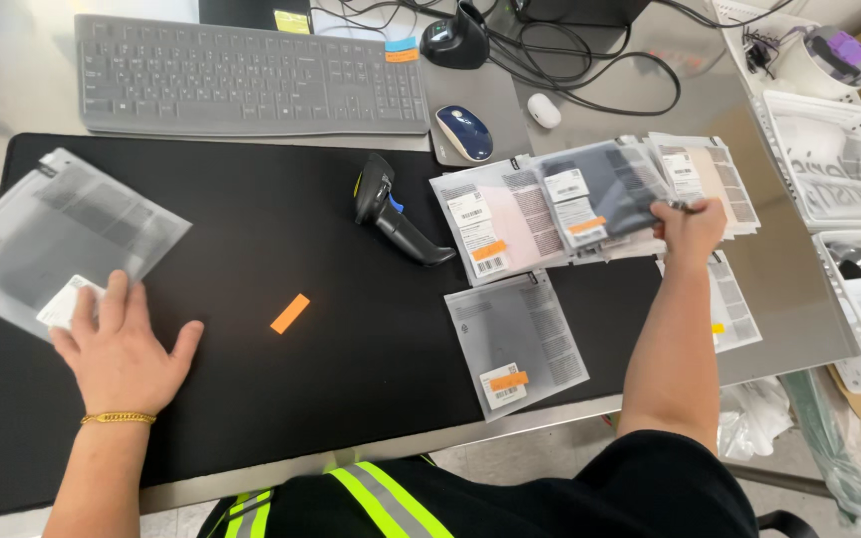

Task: The person repeatedly picks up small plastic packages, scans their barcodes with a handheld scanner, writes on orange labels with a pen, and places the labeled packages into a stack. The process is repeated for multiple packages.

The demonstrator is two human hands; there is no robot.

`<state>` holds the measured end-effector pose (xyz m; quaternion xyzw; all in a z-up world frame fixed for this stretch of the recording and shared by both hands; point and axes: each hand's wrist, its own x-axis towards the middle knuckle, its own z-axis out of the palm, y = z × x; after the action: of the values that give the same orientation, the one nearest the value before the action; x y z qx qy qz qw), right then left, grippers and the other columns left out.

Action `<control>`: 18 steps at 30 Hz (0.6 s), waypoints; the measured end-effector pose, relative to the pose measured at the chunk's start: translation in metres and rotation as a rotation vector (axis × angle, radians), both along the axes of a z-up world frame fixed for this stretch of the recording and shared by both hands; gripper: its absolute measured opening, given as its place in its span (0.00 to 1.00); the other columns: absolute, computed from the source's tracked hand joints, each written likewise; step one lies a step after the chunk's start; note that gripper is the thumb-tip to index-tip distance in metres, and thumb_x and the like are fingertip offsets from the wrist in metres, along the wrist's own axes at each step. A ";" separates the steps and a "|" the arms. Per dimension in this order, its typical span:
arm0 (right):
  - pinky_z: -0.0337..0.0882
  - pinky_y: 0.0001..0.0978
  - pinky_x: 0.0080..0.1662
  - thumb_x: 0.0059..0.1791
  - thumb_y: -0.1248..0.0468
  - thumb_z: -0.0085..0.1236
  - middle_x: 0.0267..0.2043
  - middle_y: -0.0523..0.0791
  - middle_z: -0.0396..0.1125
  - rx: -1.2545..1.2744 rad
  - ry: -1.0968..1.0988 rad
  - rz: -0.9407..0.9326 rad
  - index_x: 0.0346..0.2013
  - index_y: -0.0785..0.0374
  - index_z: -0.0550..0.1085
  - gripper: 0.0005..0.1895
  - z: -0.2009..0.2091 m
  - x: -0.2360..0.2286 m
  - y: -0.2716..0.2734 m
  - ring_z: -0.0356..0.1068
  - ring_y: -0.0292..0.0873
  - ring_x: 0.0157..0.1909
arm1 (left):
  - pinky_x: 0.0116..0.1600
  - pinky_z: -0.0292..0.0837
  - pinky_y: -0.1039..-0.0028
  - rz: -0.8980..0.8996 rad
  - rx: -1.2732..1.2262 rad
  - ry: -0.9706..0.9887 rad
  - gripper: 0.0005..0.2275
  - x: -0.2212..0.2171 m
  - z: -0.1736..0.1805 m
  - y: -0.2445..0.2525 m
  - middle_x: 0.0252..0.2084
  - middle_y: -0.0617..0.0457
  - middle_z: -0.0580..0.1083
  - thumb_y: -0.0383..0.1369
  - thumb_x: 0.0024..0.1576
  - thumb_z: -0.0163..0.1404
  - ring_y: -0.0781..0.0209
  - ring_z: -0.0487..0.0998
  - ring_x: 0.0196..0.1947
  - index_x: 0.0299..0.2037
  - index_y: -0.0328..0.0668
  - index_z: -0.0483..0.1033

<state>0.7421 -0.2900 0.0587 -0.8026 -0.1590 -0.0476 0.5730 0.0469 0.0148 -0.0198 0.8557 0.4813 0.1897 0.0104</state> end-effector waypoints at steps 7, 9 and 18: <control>0.70 0.53 0.32 0.36 0.64 0.77 0.38 0.53 0.69 -0.507 -0.440 -0.456 0.40 0.66 0.62 0.31 -0.013 -0.009 0.000 0.69 0.58 0.38 | 0.69 0.41 0.28 -0.154 -0.068 -0.013 0.39 0.046 0.003 -0.039 0.75 0.44 0.58 0.56 0.52 0.50 0.35 0.51 0.76 0.66 0.31 0.67; 0.67 0.56 0.40 0.38 0.62 0.81 0.40 0.53 0.67 -0.559 -0.715 -0.478 0.43 0.68 0.64 0.33 0.002 -0.044 0.008 0.65 0.61 0.45 | 0.70 0.40 0.29 -0.162 -0.092 -0.020 0.38 0.061 0.004 -0.042 0.75 0.45 0.58 0.56 0.53 0.50 0.36 0.51 0.75 0.66 0.30 0.67; 0.68 0.49 0.49 0.35 0.61 0.79 0.54 0.57 0.65 -0.253 -0.589 0.716 0.40 0.64 0.62 0.33 -0.048 -0.316 0.188 0.66 0.62 0.50 | 0.68 0.43 0.30 -0.187 -0.067 -0.200 0.29 0.075 0.025 -0.045 0.66 0.41 0.63 0.49 0.51 0.56 0.37 0.56 0.72 0.58 0.38 0.72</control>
<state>0.4264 -0.1020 0.0110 -0.7132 -0.5855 -0.0531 0.3818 0.1216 -0.0303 0.0056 0.8729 0.4021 0.2560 0.1042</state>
